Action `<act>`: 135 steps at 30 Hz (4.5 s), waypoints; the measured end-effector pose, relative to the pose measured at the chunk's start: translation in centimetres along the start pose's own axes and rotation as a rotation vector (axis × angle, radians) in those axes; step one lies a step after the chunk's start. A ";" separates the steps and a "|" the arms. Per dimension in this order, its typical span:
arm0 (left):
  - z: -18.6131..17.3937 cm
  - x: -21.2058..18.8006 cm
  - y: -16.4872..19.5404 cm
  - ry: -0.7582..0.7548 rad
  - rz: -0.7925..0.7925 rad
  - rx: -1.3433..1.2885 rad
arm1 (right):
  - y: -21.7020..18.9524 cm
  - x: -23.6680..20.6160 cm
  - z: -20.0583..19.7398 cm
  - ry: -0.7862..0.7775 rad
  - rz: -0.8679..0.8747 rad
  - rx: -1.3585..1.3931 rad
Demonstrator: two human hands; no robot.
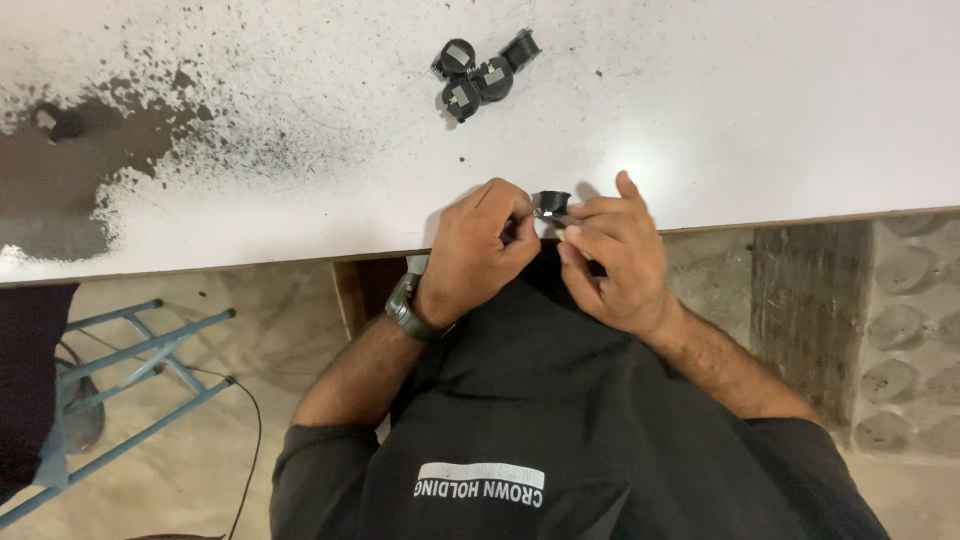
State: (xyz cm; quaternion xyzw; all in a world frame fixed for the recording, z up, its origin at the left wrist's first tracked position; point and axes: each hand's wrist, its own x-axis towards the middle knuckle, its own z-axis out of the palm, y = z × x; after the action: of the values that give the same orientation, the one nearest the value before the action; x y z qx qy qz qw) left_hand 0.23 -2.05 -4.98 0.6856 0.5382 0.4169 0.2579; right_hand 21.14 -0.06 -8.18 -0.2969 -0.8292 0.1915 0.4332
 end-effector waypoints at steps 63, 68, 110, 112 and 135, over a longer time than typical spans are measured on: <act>-1.8 -1.8 0.2 -0.042 0.246 0.305 | 0.3 1.8 -0.1 -0.092 0.198 -0.308; -0.6 0.0 0.3 -0.069 0.330 0.444 | 0.0 2.1 0.1 -0.128 0.201 -0.368; 1.4 -2.0 -1.7 0.159 0.209 0.505 | 0.4 0.2 1.4 -0.028 0.056 -0.120; 1.4 -2.1 -1.8 0.157 0.223 0.483 | 0.3 0.3 1.5 -0.034 0.050 -0.122; 1.1 -1.2 -1.3 0.122 0.109 0.395 | 0.5 0.6 1.7 -0.005 0.041 -0.071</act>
State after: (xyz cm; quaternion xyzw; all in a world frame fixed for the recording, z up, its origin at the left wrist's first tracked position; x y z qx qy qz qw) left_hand 0.45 -2.76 -6.97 0.7243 0.5862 0.3574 0.0625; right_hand 19.56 0.61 -9.01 -0.3285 -0.8303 0.1712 0.4163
